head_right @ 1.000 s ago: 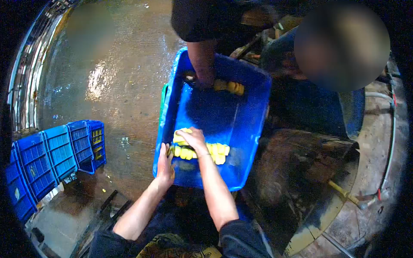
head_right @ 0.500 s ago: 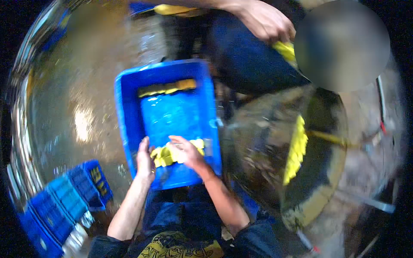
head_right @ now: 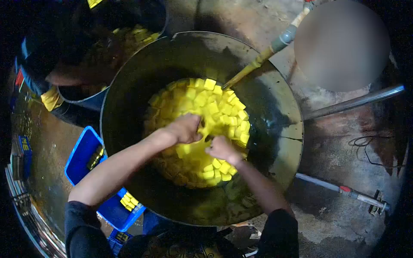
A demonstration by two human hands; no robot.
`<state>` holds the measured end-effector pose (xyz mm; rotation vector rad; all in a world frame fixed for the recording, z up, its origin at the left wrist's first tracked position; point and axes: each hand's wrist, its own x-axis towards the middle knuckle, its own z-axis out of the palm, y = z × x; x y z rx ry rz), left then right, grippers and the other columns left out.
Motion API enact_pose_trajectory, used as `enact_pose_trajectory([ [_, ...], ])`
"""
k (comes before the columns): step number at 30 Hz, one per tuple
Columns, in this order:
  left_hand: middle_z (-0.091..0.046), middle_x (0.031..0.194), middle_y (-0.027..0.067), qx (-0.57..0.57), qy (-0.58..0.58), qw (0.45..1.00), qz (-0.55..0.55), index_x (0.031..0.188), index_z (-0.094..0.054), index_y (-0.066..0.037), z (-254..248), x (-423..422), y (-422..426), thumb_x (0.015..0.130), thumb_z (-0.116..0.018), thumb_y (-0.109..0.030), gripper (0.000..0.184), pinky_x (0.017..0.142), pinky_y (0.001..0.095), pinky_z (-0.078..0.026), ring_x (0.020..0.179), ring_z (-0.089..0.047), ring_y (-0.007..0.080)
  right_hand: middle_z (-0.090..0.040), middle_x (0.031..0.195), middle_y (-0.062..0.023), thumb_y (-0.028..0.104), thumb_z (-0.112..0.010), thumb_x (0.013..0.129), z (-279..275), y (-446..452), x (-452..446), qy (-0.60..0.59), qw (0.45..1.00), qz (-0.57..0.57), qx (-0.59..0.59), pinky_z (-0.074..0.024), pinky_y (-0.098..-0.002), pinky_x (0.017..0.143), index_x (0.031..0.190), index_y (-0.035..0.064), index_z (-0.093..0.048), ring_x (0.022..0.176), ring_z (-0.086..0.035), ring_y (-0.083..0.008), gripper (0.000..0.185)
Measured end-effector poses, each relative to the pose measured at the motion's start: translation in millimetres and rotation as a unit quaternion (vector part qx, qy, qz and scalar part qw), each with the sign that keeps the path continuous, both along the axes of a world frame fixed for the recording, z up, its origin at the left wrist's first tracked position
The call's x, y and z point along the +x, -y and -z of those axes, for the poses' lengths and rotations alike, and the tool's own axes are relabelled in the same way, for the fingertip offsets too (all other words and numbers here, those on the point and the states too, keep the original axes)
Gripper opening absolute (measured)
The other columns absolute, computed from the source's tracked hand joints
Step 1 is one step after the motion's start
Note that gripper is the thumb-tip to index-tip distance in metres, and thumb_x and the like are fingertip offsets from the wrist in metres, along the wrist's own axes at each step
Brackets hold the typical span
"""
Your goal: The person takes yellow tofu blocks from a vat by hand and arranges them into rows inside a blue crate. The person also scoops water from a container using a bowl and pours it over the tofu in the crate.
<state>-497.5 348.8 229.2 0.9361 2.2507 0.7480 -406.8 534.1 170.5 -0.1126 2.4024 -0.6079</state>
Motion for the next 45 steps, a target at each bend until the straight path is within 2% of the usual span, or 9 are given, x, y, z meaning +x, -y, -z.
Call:
enact_pose_trajectory([
  [5, -0.060, 0.115, 0.0137, -0.327, 0.063, 0.941, 0.063, 0.116, -0.060, -0.007, 145, 33, -33, 0.089, -0.057, -0.036, 0.040, 0.082, 0.0320, -0.050, 0.098, -0.060, 0.0247, -0.063, 0.097, -0.0172, 0.026, -0.057, 0.080, 150, 17, 51, 0.010, 0.979, -0.146, 0.140, -0.0476, -0.0407, 0.073, 0.110, 0.0027, -0.059, 0.083, -0.061, -0.0291, 0.039],
  [9, -0.063, 0.101, 0.0083, -0.314, 0.031, 0.949, -0.010, 0.094, -0.063, -0.007, 258, 92, -8, 0.078, -0.062, -0.017, 0.019, 0.076, 0.0385, -0.052, 0.092, -0.062, 0.0263, -0.062, 0.110, -0.0168, 0.031, -0.052, 0.085, 243, 22, 105, -0.286, 0.909, -0.257, 0.165, -0.0449, -0.0438, 0.082, 0.115, 0.0056, -0.059, 0.095, -0.059, -0.0289, 0.040],
  [10, -0.062, 0.099, 0.0085, -0.311, 0.036, 0.950, -0.013, 0.094, -0.062, -0.007, 269, 100, -3, 0.078, -0.062, -0.017, 0.018, 0.077, 0.0387, -0.051, 0.092, -0.061, 0.0263, -0.046, 0.136, -0.0127, 0.030, -0.042, 0.092, 205, 28, 88, -0.003, 0.966, -0.225, 0.128, -0.0348, -0.0495, 0.100, 0.131, 0.0143, -0.050, 0.125, -0.040, -0.0372, 0.043],
  [19, -0.057, 0.091, 0.0118, -0.290, 0.130, 0.946, 0.057, 0.104, -0.060, -0.003, 224, 25, 9, 0.086, -0.060, -0.028, 0.030, 0.079, 0.0415, -0.046, 0.099, -0.052, 0.0287, -0.050, 0.130, -0.0219, 0.022, -0.055, 0.082, 125, -43, -57, 0.176, 0.959, 0.141, -0.171, -0.0384, -0.0418, 0.103, 0.123, 0.0027, -0.052, 0.119, -0.050, -0.0333, 0.046],
  [25, -0.039, 0.133, 0.0181, -0.316, -0.046, 0.944, -0.086, 0.098, -0.066, -0.006, 221, 9, -34, 0.083, -0.057, -0.026, 0.027, 0.097, 0.0476, -0.042, 0.124, -0.035, 0.0428, -0.057, 0.114, -0.0207, 0.020, -0.067, 0.075, 132, -25, -145, 0.140, 0.968, 0.210, 0.008, -0.0492, -0.0452, 0.083, 0.114, 0.0021, -0.055, 0.098, -0.060, -0.0350, 0.044],
  [28, -0.043, 0.131, 0.0214, -0.297, -0.022, 0.953, -0.063, 0.104, -0.066, -0.008, 265, -2, -27, 0.082, -0.060, -0.025, 0.029, 0.098, 0.0544, -0.039, 0.130, -0.030, 0.0422, -0.055, 0.109, -0.0207, 0.014, -0.070, 0.075, 143, -3, -147, -0.221, 0.926, 0.295, 0.080, -0.0515, -0.0478, 0.068, 0.114, 0.0078, -0.051, 0.082, -0.062, -0.0388, 0.044],
  [35, -0.063, 0.101, 0.0123, -0.075, 0.104, 0.979, -0.159, 0.112, -0.055, -0.011, 238, -53, 3, 0.076, -0.059, -0.024, 0.039, 0.080, 0.0474, -0.052, 0.090, -0.064, 0.0305, -0.060, 0.111, -0.0171, 0.013, -0.069, 0.075, 169, -16, -171, -0.085, 0.956, 0.279, 0.019, -0.0505, -0.0425, 0.081, 0.118, 0.0118, -0.056, 0.090, -0.062, -0.0382, 0.044],
  [37, -0.061, 0.095, 0.0084, 0.264, 0.369, 0.838, -0.303, 0.106, -0.055, -0.011, 233, -59, 6, 0.080, -0.057, -0.011, 0.026, 0.068, 0.0422, -0.053, 0.080, -0.062, 0.0279, -0.064, 0.109, -0.0173, 0.015, -0.070, 0.075, 181, -33, -163, -0.168, 0.946, 0.274, -0.032, -0.0492, -0.0370, 0.086, 0.117, 0.0082, -0.060, 0.096, -0.063, -0.0321, 0.043],
  [45, -0.057, 0.104, 0.0119, 0.448, 0.508, 0.542, -0.496, 0.107, -0.050, -0.006, 235, -45, -39, 0.087, -0.046, -0.018, 0.024, 0.079, 0.0421, -0.053, 0.095, -0.059, 0.0258, -0.066, 0.093, -0.0068, 0.015, -0.072, 0.077, 105, -57, -117, -0.008, 0.874, 0.312, -0.372, -0.0461, -0.0269, 0.077, 0.106, -0.0019, -0.064, 0.087, -0.059, -0.0133, 0.035],
])
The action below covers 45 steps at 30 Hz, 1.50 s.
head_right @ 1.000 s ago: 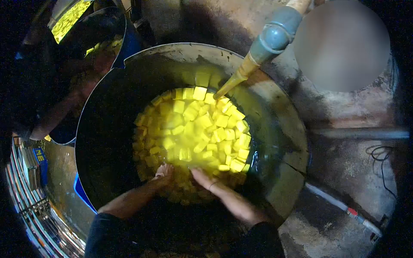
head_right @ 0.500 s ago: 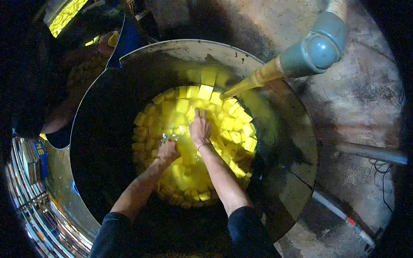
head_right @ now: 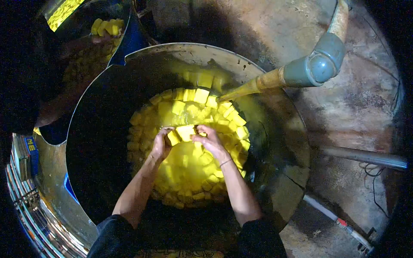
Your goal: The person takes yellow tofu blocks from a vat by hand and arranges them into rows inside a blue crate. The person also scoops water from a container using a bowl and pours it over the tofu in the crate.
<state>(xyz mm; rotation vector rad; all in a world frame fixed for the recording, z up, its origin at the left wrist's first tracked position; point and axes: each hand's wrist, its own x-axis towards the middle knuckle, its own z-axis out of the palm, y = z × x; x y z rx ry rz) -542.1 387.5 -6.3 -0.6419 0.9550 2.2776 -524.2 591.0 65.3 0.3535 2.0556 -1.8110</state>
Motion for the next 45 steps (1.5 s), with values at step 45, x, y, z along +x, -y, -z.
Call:
enact_pose_trajectory([
  [45, -0.058, 0.114, 0.0155, 0.191, -0.187, 0.862, -0.431, 0.121, -0.052, -0.008, -230, 190, 259, 0.079, -0.045, -0.031, 0.048, 0.086, 0.0388, -0.048, 0.098, -0.059, 0.0313, -0.065, 0.094, -0.0104, 0.012, -0.079, 0.071, -296, 292, 154, -0.162, 0.893, -0.419, 0.025, -0.0505, -0.0280, 0.079, 0.103, 0.0024, -0.057, 0.089, -0.064, -0.0144, 0.040],
])
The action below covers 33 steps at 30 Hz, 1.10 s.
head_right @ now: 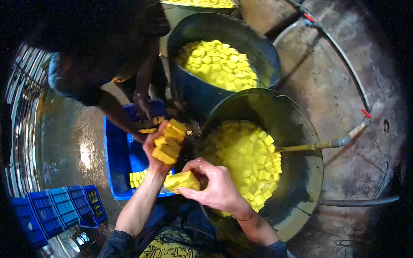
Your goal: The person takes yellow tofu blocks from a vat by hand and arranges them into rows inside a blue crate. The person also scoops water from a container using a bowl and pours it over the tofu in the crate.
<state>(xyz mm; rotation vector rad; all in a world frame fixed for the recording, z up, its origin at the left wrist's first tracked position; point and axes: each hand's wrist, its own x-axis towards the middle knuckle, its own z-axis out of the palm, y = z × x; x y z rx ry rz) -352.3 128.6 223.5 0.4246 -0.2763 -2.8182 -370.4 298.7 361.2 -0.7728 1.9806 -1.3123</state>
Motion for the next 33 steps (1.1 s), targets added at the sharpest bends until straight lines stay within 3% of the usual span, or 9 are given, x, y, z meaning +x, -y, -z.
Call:
enact_pose_trajectory([
  [7, -0.059, 0.107, 0.0131, 0.153, 0.011, 0.988, 0.036, 0.111, -0.053, -0.007, 57, 89, 16, 0.082, -0.046, -0.026, 0.036, 0.094, 0.0407, -0.043, 0.103, -0.056, 0.0270, -0.024, 0.141, -0.0276, 0.039, -0.083, 0.058, 48, 106, 55, -0.299, 0.936, -0.078, 0.167, -0.0273, -0.0499, 0.107, 0.135, 0.0069, -0.036, 0.130, -0.027, -0.0455, 0.096],
  [11, -0.054, 0.122, 0.0066, 0.297, 0.008, 0.955, 0.023, 0.132, -0.044, -0.011, 101, 138, 28, 0.093, -0.043, -0.050, 0.055, 0.099, 0.0409, -0.041, 0.113, -0.052, 0.0251, -0.022, 0.146, -0.0250, 0.039, -0.079, 0.063, 134, 132, 77, -0.043, 0.978, -0.164, 0.118, -0.0179, -0.0475, 0.112, 0.137, 0.0059, -0.036, 0.138, -0.018, -0.0396, 0.092],
  [13, -0.042, 0.135, 0.0100, 0.188, 0.214, 0.958, 0.022, 0.146, -0.020, -0.012, 132, 147, 46, 0.087, -0.034, -0.070, 0.084, 0.099, 0.0428, -0.040, 0.117, -0.049, 0.0263, -0.037, 0.136, -0.0190, 0.029, -0.074, 0.069, 190, 143, 75, 0.060, 0.970, -0.207, 0.111, -0.0242, -0.0413, 0.110, 0.127, 0.0031, -0.047, 0.133, -0.030, -0.0325, 0.069],
  [19, -0.034, 0.144, 0.0149, 0.147, 0.306, 0.941, 0.012, 0.146, -0.018, -0.010, 195, 118, 117, 0.090, -0.034, -0.063, 0.079, 0.104, 0.0466, -0.034, 0.130, -0.037, 0.0289, -0.064, 0.107, -0.0040, 0.013, -0.059, 0.084, 317, 209, 23, 0.503, 0.857, -0.031, 0.104, -0.0462, -0.0288, 0.089, 0.113, 0.0053, -0.057, 0.100, -0.060, -0.0164, 0.030],
  [21, -0.034, 0.145, 0.0136, 0.070, 0.431, 0.899, 0.028, 0.146, -0.020, -0.010, 220, 127, 135, 0.093, -0.037, -0.056, 0.072, 0.108, 0.0465, -0.024, 0.134, -0.031, 0.0251, -0.062, 0.114, -0.0115, 0.028, -0.064, 0.081, 351, 233, 10, 0.459, 0.867, 0.000, 0.194, -0.0447, -0.0329, 0.094, 0.116, 0.0033, -0.057, 0.108, -0.057, -0.0203, 0.043],
  [23, -0.037, 0.143, 0.0108, -0.021, 0.417, 0.909, -0.004, 0.140, -0.034, -0.010, 283, 164, 135, 0.093, -0.043, -0.050, 0.062, 0.108, 0.0485, -0.020, 0.128, -0.036, 0.0214, -0.055, 0.122, -0.0215, 0.048, -0.070, 0.070, 449, 235, 4, 0.104, 0.922, -0.011, 0.372, -0.0412, -0.0421, 0.098, 0.118, 0.0026, -0.057, 0.116, -0.052, -0.0309, 0.068],
  [25, -0.041, 0.139, 0.0084, -0.019, 0.499, 0.866, 0.006, 0.136, -0.040, -0.010, 260, 180, 152, 0.092, -0.046, -0.048, 0.059, 0.106, 0.0430, -0.024, 0.125, -0.038, 0.0219, -0.034, 0.138, -0.0273, 0.058, -0.071, 0.060, 467, 250, 45, -0.091, 0.840, 0.050, 0.533, -0.0309, -0.0597, 0.101, 0.121, 0.0055, -0.056, 0.125, -0.028, -0.0529, 0.082],
  [31, -0.045, 0.135, 0.0070, -0.077, 0.502, 0.861, 0.009, 0.134, -0.042, -0.008, 272, 216, 155, 0.090, -0.050, -0.046, 0.059, 0.099, 0.0377, -0.031, 0.122, -0.041, 0.0221, -0.025, 0.144, -0.0235, 0.060, -0.069, 0.062, 500, 225, 87, -0.119, 0.812, 0.078, 0.565, -0.0291, -0.0613, 0.101, 0.126, 0.0100, -0.054, 0.134, -0.012, -0.0517, 0.082],
  [33, -0.045, 0.134, 0.0081, -0.120, 0.494, 0.861, 0.010, 0.134, -0.041, -0.008, 278, 215, 154, 0.089, -0.051, -0.046, 0.060, 0.097, 0.0372, -0.034, 0.121, -0.042, 0.0230, -0.025, 0.147, -0.0226, 0.065, -0.068, 0.062, 491, 210, 52, 0.072, 0.868, 0.018, 0.492, -0.0306, -0.0559, 0.103, 0.129, 0.0101, -0.053, 0.137, -0.018, -0.0423, 0.088],
])
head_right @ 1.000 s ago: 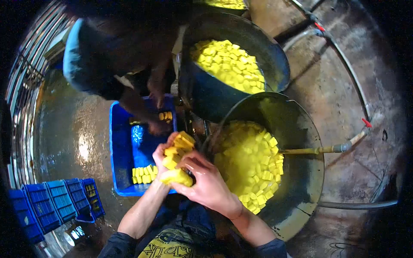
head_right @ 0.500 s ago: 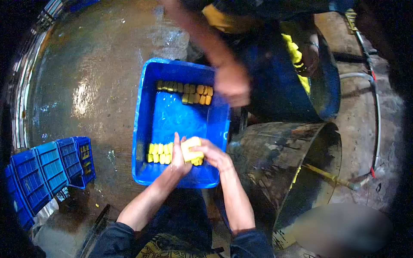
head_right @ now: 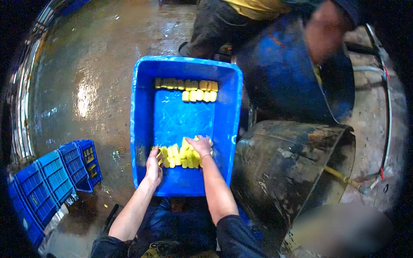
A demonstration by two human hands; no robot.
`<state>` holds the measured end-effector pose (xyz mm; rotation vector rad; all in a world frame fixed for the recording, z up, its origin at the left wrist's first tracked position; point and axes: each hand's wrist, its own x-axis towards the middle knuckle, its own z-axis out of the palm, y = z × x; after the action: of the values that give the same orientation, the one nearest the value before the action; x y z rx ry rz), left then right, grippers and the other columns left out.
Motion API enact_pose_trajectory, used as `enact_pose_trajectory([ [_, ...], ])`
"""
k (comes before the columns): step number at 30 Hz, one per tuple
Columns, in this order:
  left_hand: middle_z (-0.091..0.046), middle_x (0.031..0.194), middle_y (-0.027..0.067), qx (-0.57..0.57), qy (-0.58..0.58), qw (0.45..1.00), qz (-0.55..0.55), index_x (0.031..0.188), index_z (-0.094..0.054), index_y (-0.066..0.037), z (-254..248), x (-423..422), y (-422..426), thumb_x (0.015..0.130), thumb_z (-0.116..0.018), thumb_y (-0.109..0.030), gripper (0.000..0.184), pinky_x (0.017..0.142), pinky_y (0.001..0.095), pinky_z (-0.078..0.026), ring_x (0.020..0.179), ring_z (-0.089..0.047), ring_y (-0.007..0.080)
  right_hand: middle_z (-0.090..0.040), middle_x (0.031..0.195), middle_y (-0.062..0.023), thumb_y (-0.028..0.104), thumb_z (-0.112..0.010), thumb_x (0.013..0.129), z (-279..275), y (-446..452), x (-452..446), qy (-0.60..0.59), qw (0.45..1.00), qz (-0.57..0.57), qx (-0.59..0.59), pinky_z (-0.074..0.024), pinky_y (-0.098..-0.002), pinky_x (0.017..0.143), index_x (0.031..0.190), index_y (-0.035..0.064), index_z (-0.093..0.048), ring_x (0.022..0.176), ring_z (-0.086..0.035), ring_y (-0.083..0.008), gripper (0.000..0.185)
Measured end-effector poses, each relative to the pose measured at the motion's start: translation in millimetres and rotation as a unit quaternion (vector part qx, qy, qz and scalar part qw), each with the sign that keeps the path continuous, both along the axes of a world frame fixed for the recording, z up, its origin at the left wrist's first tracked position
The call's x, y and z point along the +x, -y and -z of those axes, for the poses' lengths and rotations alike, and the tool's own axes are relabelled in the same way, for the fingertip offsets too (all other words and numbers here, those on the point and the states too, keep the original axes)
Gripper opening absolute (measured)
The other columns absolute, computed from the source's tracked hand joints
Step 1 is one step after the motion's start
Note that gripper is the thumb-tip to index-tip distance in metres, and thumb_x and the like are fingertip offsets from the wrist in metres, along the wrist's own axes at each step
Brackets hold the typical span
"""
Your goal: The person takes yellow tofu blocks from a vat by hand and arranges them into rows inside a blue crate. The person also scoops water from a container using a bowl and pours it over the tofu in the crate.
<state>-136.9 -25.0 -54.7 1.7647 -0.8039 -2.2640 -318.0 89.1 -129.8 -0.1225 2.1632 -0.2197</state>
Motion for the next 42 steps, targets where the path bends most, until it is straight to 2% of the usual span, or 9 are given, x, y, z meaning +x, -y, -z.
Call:
enact_pose_trajectory([
  [6, -0.047, 0.134, 0.0099, -0.063, -0.013, 0.993, 0.104, 0.131, -0.048, -0.008, -89, -106, -6, 0.092, -0.050, -0.038, 0.049, 0.103, 0.0367, -0.032, 0.125, -0.041, 0.0231, -0.061, 0.115, -0.0200, 0.034, -0.068, 0.082, -130, -39, -8, 0.058, 0.873, 0.238, -0.422, -0.0418, -0.0327, 0.096, 0.120, 0.0020, -0.058, 0.112, -0.056, -0.0251, 0.051],
  [13, -0.059, 0.108, 0.0056, -0.283, -0.408, 0.804, 0.327, 0.111, -0.057, -0.003, -331, -279, -134, 0.086, -0.059, -0.009, 0.026, 0.082, 0.0275, -0.045, 0.095, -0.057, 0.0142, -0.054, 0.122, -0.0110, 0.008, -0.068, 0.080, -470, -192, -34, -0.152, 0.759, 0.254, -0.579, -0.0470, -0.0325, 0.088, 0.112, 0.0022, -0.058, 0.111, -0.054, -0.0206, 0.034],
  [18, -0.060, 0.100, 0.0126, -0.352, -0.518, 0.455, 0.632, 0.107, -0.058, -0.002, -357, -357, -298, 0.080, -0.062, -0.005, 0.028, 0.083, 0.0321, -0.049, 0.092, -0.061, 0.0224, -0.063, 0.101, -0.0094, 0.010, -0.066, 0.079, -390, -370, -100, -0.253, 0.892, 0.249, -0.279, -0.0510, -0.0311, 0.077, 0.100, 0.0032, -0.062, 0.087, -0.063, -0.0208, 0.022],
  [23, -0.056, 0.115, 0.0161, -0.400, -0.231, -0.056, 0.885, 0.112, -0.055, -0.004, -214, -365, -402, 0.081, -0.063, -0.015, 0.034, 0.091, 0.0398, -0.047, 0.107, -0.056, 0.0284, -0.063, 0.085, -0.0156, 0.019, -0.064, 0.077, -224, -459, -90, -0.122, 0.989, 0.041, 0.076, -0.0512, -0.0383, 0.068, 0.098, 0.0006, -0.063, 0.078, -0.062, -0.0271, 0.028],
  [27, -0.051, 0.117, 0.0121, -0.430, -0.278, 0.186, 0.839, 0.113, -0.053, -0.012, 60, -266, -379, 0.086, -0.058, -0.022, 0.029, 0.086, 0.0407, -0.045, 0.109, -0.052, 0.0231, -0.053, 0.111, -0.0240, 0.018, -0.062, 0.078, -164, -458, -60, -0.203, 0.958, 0.147, 0.142, -0.0492, -0.0494, 0.073, 0.118, 0.0031, -0.047, 0.095, -0.057, -0.0400, 0.046],
  [32, -0.056, 0.094, 0.0118, -0.418, -0.157, 0.012, 0.895, 0.091, -0.058, -0.011, -2, -277, -363, 0.086, -0.055, -0.021, 0.011, 0.072, 0.0425, -0.047, 0.085, -0.057, 0.0238, -0.059, 0.095, -0.0240, 0.009, -0.043, 0.087, -88, -477, -34, -0.426, 0.886, 0.083, 0.164, -0.0480, -0.0531, 0.074, 0.112, 0.0005, -0.050, 0.089, -0.059, -0.0406, 0.027],
  [35, -0.056, 0.084, 0.0132, -0.425, -0.287, 0.056, 0.857, 0.085, -0.058, -0.008, -12, -280, -352, 0.086, -0.056, -0.019, 0.011, 0.069, 0.0447, -0.047, 0.078, -0.058, 0.0259, -0.060, 0.103, -0.0277, 0.009, -0.054, 0.085, -172, -487, -91, -0.069, 0.986, 0.140, 0.053, -0.0527, -0.0422, 0.077, 0.119, -0.0082, -0.046, 0.100, -0.058, -0.0386, 0.039],
  [38, -0.053, 0.125, 0.0159, -0.331, -0.037, -0.131, 0.934, 0.104, -0.066, -0.007, -57, -304, -376, 0.087, -0.054, -0.023, 0.026, 0.078, 0.0474, -0.051, 0.113, -0.052, 0.0361, -0.062, 0.087, -0.0187, 0.009, -0.059, 0.078, -176, -521, -124, -0.094, 0.981, 0.096, -0.139, -0.0541, -0.0390, 0.068, 0.111, -0.0031, -0.055, 0.070, -0.061, -0.0185, 0.035],
  [42, -0.036, 0.140, 0.0182, -0.450, -0.075, 0.067, 0.887, 0.108, -0.061, -0.010, -95, -326, -399, 0.087, -0.053, -0.023, 0.026, 0.096, 0.0510, -0.039, 0.123, -0.039, 0.0366, -0.067, 0.089, -0.0125, 0.020, -0.063, 0.077, -186, -513, -201, 0.062, 0.933, 0.274, -0.223, -0.0502, -0.0357, 0.061, 0.097, 0.0073, -0.064, 0.066, -0.062, -0.0211, 0.024],
])
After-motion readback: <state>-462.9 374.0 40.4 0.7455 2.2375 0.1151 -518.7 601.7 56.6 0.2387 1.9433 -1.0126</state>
